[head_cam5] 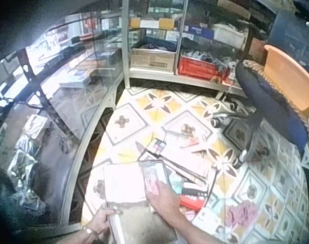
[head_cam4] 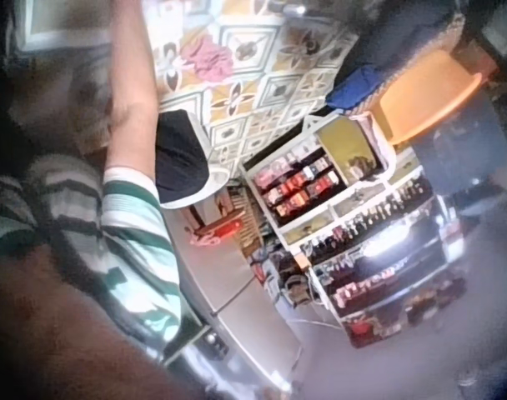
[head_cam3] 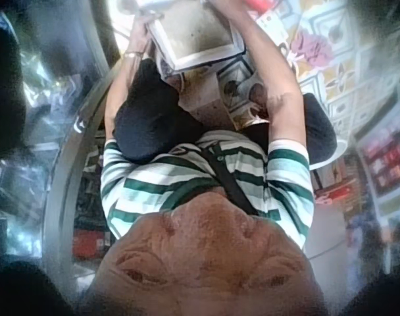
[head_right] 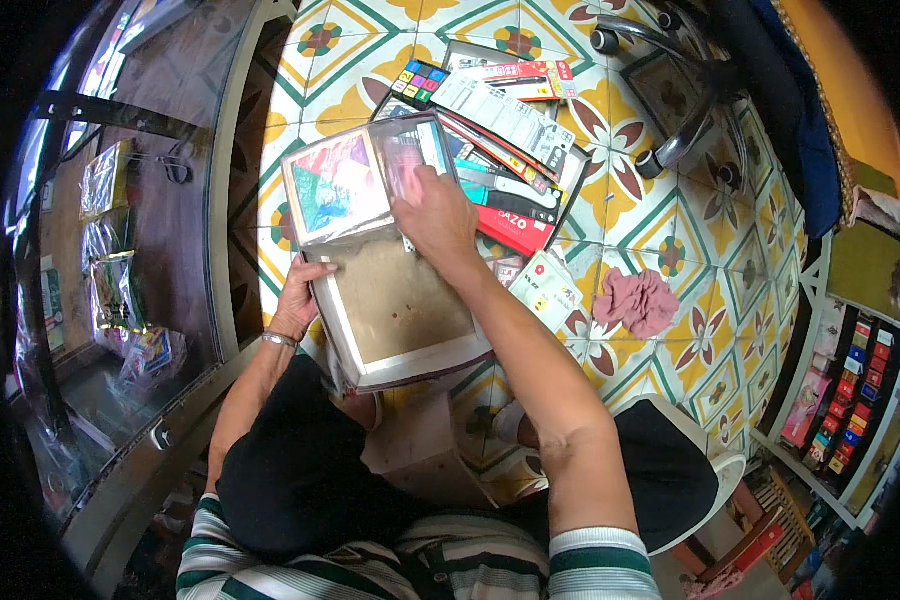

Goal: The person wipes a small wooden box and a larger cardboard box with a pink cloth, then places the wooden box and several packaged stationery items into the larger box.

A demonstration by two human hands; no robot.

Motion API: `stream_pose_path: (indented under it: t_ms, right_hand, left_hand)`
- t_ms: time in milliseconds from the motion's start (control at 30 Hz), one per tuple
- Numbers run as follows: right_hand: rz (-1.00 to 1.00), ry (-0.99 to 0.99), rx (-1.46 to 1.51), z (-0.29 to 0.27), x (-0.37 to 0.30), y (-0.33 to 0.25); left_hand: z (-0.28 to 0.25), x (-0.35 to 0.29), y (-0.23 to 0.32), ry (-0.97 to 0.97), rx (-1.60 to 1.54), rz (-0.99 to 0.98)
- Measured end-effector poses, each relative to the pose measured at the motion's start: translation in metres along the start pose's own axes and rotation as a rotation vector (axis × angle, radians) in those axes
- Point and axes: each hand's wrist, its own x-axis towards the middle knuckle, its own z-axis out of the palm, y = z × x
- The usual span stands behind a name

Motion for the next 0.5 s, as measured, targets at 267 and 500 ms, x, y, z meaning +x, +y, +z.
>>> stream_pose_path:
  t_ms: [267, 500]
  right_hand:
    - [-0.099, 0.051, -0.113, 0.006, -0.010, -0.003]
    - [-0.190, 0.123, -0.018, 0.009, -0.025, 0.012]
  left_hand:
    - [-0.007, 0.003, -0.005, 0.009, -0.012, -0.010]
    - [0.005, -0.001, -0.002, 0.049, -0.017, -0.019]
